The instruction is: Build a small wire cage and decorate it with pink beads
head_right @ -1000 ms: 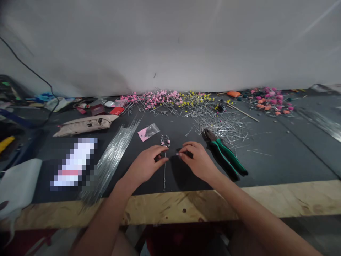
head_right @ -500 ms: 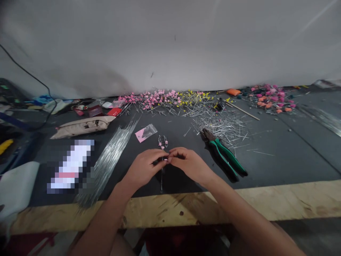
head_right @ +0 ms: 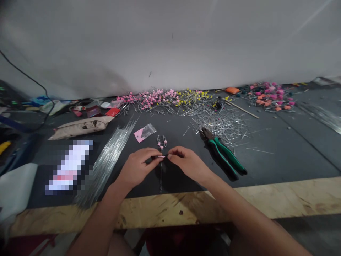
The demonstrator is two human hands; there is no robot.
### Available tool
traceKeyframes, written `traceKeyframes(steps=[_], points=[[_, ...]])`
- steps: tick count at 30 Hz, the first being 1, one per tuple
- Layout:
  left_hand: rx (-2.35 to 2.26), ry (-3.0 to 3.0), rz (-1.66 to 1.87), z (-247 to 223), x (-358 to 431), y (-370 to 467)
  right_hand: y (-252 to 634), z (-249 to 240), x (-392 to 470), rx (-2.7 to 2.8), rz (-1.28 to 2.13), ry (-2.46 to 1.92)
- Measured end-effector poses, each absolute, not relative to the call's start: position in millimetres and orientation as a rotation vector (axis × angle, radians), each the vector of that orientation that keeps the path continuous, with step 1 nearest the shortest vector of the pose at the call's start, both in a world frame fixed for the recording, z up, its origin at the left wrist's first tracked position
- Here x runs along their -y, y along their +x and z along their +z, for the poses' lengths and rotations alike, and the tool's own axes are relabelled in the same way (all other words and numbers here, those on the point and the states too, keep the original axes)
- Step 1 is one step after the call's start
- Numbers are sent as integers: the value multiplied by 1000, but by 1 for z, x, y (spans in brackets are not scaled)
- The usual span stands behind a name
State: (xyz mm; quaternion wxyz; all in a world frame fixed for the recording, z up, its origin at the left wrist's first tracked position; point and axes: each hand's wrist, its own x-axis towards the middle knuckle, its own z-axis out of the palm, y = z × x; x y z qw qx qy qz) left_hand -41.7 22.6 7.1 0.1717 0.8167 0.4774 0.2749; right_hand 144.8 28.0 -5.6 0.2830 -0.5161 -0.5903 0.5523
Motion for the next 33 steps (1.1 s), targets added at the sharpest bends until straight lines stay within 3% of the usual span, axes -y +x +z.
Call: traceKeyframes(steps=[10, 18, 33], points=[[-1625, 2195, 710, 2, -23, -73, 126, -24, -20, 2230, 724, -1291], [-1680, 2262, 507, -15, -29, -87, 118, -29, -15, 2268, 594, -1351], [-1695, 2312, 482, -11, -22, -101, 121, -31, -22, 2183, 649, -1278]])
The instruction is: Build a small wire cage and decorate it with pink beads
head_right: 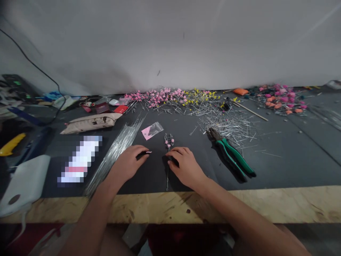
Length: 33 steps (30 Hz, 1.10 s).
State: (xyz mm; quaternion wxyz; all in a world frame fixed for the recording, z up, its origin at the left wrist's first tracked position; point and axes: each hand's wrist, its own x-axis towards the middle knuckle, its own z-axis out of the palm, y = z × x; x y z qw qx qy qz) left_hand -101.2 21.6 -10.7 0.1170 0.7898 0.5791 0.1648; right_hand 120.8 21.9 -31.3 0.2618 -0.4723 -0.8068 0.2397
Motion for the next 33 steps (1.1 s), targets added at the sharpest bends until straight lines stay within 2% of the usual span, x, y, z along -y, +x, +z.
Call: traceKeyframes(steps=[27, 33], points=[[-1817, 2152, 507, -9, -8, -105, 101, -34, -43, 1957, 607, -1586], [-1884, 2265, 301, -14, 18, -88, 100, -35, -46, 1931, 620, -1638]])
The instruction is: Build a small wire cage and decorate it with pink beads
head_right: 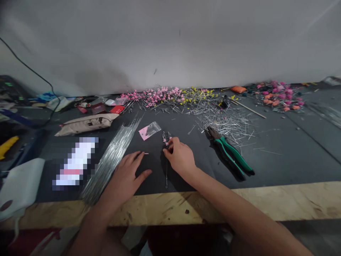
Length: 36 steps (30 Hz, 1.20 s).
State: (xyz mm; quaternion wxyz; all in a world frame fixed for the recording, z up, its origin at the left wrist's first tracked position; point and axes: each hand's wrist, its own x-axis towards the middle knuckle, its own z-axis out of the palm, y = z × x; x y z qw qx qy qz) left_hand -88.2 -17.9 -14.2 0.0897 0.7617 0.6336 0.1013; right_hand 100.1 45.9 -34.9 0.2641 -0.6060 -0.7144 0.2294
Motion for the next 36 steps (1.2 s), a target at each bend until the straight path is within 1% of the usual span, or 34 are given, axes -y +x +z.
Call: traceKeyframes(steps=[7, 9, 13, 15, 19, 26, 36], points=[[-1974, 2323, 238, -20, 20, -79, 104, -35, -42, 1915, 690, -1572], [-1979, 2339, 233, -21, 20, -79, 105, -33, -38, 1955, 644, -1532], [-1992, 2341, 235, -22, 21, -79, 96, -23, -23, 2139, 423, -1449], [-1995, 2328, 220, -22, 22, -79, 88, -18, -15, 2239, 368, -1402], [-1981, 2313, 199, -20, 22, -79, 76, -18, -6, 2352, 355, -1381], [-1988, 2334, 208, -21, 23, -79, 75, -30, -8, 2385, 334, -1413], [-2025, 2313, 146, -21, 23, -77, 73, -26, -6, 2418, 303, -1419]])
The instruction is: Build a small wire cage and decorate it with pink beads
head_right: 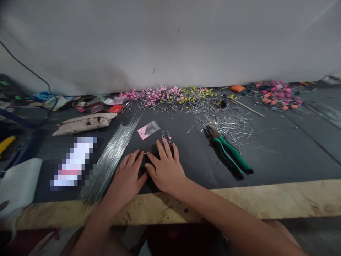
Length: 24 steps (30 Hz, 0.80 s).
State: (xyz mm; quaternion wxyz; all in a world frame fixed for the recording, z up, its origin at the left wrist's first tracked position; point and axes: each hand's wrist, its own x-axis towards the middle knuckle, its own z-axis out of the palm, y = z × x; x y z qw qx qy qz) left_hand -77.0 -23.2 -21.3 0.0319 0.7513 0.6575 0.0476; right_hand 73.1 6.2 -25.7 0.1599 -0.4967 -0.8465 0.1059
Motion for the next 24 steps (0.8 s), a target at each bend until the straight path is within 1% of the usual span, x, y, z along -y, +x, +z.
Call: traceKeyframes(steps=[6, 13, 20, 24], points=[[-2030, 2290, 153, -24, 24, -77, 73, -25, -6, 2419, 327, -1415], [-2024, 2283, 152, -25, 21, -76, 83, -24, -7, 2329, 444, -1412], [-2035, 2293, 161, -29, 21, -74, 116, -22, 0, 2134, 564, -1472], [-2042, 2292, 200, -32, 20, -75, 141, -25, 8, 2040, 576, -1548]])
